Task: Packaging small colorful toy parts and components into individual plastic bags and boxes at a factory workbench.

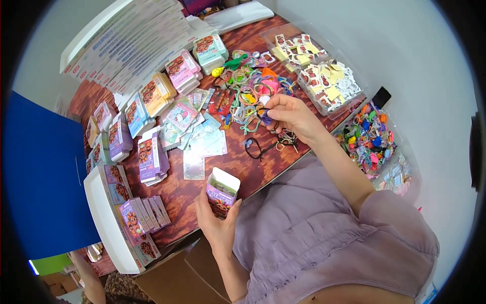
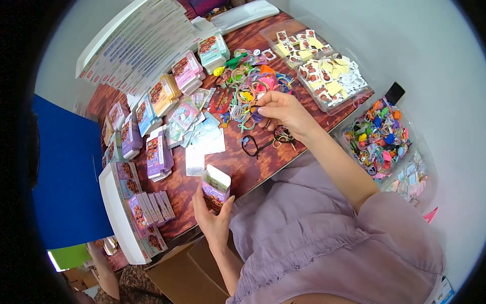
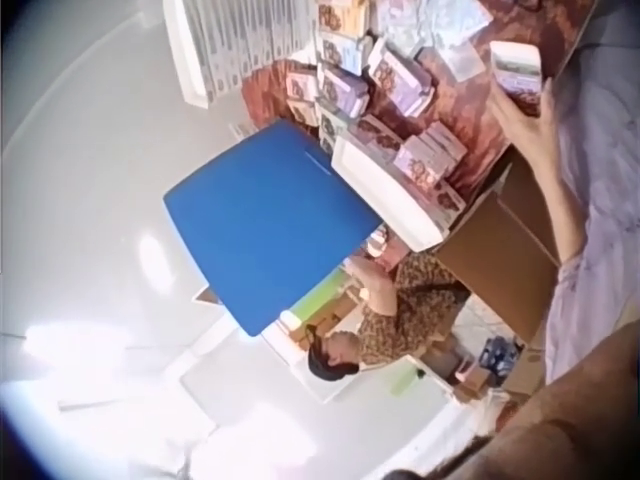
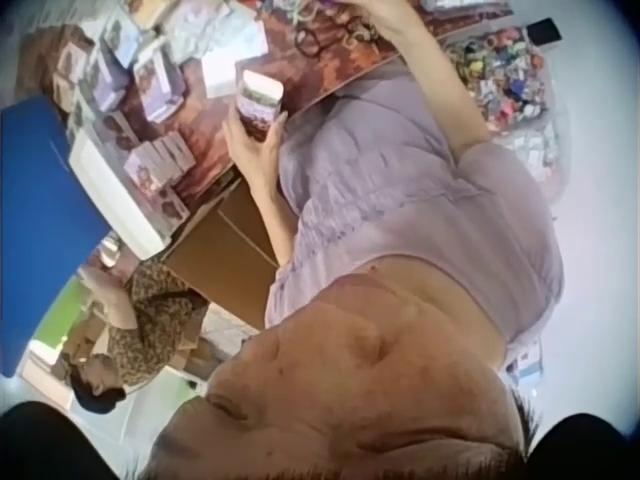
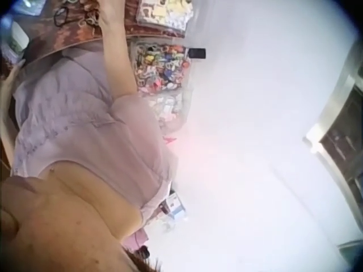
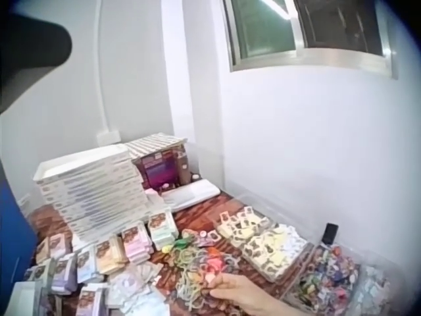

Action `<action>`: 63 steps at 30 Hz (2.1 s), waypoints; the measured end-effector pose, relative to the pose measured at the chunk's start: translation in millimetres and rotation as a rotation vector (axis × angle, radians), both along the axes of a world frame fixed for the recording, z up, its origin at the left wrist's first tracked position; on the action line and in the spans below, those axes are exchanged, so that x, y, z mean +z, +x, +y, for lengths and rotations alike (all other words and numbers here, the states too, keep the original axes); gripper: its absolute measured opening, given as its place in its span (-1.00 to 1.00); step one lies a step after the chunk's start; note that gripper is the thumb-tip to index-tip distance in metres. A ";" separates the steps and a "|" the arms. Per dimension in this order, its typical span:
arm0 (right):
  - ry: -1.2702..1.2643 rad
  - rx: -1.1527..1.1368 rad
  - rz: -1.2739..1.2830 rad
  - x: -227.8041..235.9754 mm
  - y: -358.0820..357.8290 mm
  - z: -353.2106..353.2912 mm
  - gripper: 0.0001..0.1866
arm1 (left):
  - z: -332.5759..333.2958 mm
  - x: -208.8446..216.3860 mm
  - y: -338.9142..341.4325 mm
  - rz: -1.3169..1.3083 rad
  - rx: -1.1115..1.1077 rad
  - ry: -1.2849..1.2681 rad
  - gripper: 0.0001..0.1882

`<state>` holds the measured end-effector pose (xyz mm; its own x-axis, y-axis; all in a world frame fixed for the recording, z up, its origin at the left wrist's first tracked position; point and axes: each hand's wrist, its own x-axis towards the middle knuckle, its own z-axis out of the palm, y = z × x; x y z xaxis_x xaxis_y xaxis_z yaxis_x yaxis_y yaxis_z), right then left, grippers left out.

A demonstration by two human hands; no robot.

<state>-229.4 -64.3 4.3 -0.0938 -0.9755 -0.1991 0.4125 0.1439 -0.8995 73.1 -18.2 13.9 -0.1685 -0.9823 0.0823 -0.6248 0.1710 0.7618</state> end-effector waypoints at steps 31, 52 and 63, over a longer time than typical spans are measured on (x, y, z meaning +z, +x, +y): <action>-0.664 0.021 1.591 -9.9 8.7 -137.4 -0.86 | -10.2 -3.7 15.1 0.405 0.079 0.191 -0.20; -0.349 0.319 0.783 3.3 66.1 35.2 -0.87 | -16.3 -19.1 -11.6 1.395 -0.186 0.875 -0.01; 0.069 0.045 0.210 24.3 37.5 34.6 -0.76 | -16.3 9.1 -21.3 0.782 -0.039 0.525 -0.10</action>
<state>-191.9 -29.7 28.7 -0.0971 -0.9642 -0.2466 0.2086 0.2225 -0.9523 51.8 -34.5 22.9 -0.2864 -0.9205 -0.2659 0.0951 -0.3034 0.9481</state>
